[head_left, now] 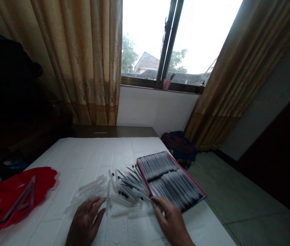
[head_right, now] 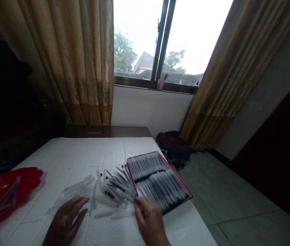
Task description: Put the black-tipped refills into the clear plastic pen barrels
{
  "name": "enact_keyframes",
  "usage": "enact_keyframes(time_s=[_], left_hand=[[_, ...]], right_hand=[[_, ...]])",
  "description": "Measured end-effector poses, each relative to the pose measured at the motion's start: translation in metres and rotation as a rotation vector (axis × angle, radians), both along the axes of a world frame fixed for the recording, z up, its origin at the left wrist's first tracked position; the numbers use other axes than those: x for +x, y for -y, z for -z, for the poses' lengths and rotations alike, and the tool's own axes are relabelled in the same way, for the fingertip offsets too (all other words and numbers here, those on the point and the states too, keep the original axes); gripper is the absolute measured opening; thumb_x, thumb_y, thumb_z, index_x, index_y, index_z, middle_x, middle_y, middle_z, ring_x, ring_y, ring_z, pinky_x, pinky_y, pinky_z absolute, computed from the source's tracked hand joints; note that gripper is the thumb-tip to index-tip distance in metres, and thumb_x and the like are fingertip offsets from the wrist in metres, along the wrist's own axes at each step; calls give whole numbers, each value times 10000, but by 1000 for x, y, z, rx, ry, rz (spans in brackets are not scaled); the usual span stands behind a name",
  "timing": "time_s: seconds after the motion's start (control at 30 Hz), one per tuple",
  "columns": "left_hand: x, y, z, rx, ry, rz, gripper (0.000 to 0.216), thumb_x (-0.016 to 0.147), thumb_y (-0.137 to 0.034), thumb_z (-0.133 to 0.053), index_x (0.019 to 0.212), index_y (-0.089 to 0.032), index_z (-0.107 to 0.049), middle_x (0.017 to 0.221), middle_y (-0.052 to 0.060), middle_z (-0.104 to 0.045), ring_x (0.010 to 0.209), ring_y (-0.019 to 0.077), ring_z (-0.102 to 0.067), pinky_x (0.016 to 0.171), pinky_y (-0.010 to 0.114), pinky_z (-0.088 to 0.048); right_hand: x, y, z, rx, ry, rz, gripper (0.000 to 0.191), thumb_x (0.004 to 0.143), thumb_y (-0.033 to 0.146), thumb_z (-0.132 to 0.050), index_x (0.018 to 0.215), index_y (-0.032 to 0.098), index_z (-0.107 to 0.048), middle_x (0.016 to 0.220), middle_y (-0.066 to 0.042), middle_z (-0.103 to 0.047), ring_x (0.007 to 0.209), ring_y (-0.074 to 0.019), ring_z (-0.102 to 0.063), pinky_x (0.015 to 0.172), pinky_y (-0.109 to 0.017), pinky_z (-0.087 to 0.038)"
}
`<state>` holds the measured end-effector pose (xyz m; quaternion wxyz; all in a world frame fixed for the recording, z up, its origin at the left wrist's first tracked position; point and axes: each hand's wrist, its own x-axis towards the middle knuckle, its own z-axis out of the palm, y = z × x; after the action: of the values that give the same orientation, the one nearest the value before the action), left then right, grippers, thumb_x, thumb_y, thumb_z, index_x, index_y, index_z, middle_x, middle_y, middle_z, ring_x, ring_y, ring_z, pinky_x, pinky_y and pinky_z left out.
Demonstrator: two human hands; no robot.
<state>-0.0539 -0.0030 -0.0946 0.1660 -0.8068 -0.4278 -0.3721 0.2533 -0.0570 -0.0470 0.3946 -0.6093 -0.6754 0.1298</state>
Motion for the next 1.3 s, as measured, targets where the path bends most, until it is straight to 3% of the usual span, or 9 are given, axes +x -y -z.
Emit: enact_keyframes(time_s=[0.07,0.13,0.27,0.43,0.57,0.87,1.03,1.17,1.3], left_hand=[[2,4,-4,-3,-58,53,359,882,-457,-494,1175,-262,-569,1047,46,-666,972,194,-620,841,314,-492],[5,6,-6,13,-117,116,387,869,-480,-517,1187,-266,-563,1046,41,-671,972,194,-622,845,313,-488],[8,7,-8,-1,-96,184,228,941,-358,-432,1023,-267,-624,851,5,-686,792,145,-642,761,276,-499],[0,10,-7,-25,-14,83,264,950,-381,-401,952,-240,-625,794,10,-674,730,143,-641,685,260,-515],[-2,13,-9,-20,-15,59,275,954,-393,-387,964,-243,-618,804,5,-679,730,139,-645,681,258,-520],[1,15,-8,-30,-26,60,260,955,-392,-388,990,-247,-601,809,1,-689,728,139,-655,684,263,-525],[2,16,-10,-43,-8,75,222,960,-354,-388,951,-241,-580,790,-7,-683,715,134,-653,683,261,-528],[3,16,-11,-71,-17,78,241,958,-370,-382,935,-249,-589,802,0,-679,714,134,-650,663,251,-532],[3,17,-10,-71,-21,70,243,957,-371,-384,940,-251,-594,820,8,-680,736,140,-652,677,256,-532]], right_hand=[[-27,1,10,-34,-119,-200,226,785,165,-556,921,247,-716,849,-36,-744,775,-185,-690,693,-233,-501],[-52,-1,21,-115,-206,-283,217,742,141,-583,886,228,-721,822,-46,-745,735,-193,-687,670,-247,-501],[-79,-13,41,-242,-531,-246,147,696,204,-646,825,179,-713,776,-78,-734,702,-217,-671,642,-291,-499],[-74,-24,55,-382,-966,-158,317,644,358,-736,889,170,-665,734,-42,-691,506,-135,-580,437,-226,-425],[-67,-25,60,-462,-1005,-178,313,645,357,-745,872,157,-664,725,-53,-705,471,-116,-574,359,-169,-327],[-67,-24,54,-477,-1007,-146,402,626,521,-736,772,151,-677,623,-45,-686,389,-89,-511,331,-160,-293],[-67,-26,61,-358,-981,-106,344,634,504,-739,702,168,-717,548,-10,-630,455,-112,-531,442,-199,-403],[-64,-26,75,-281,-928,-75,300,655,482,-727,733,194,-752,606,-23,-655,540,-150,-574,519,-227,-456],[-63,-25,77,-293,-966,-37,299,599,468,-767,722,196,-749,627,-32,-675,586,-183,-605,540,-245,-477]])
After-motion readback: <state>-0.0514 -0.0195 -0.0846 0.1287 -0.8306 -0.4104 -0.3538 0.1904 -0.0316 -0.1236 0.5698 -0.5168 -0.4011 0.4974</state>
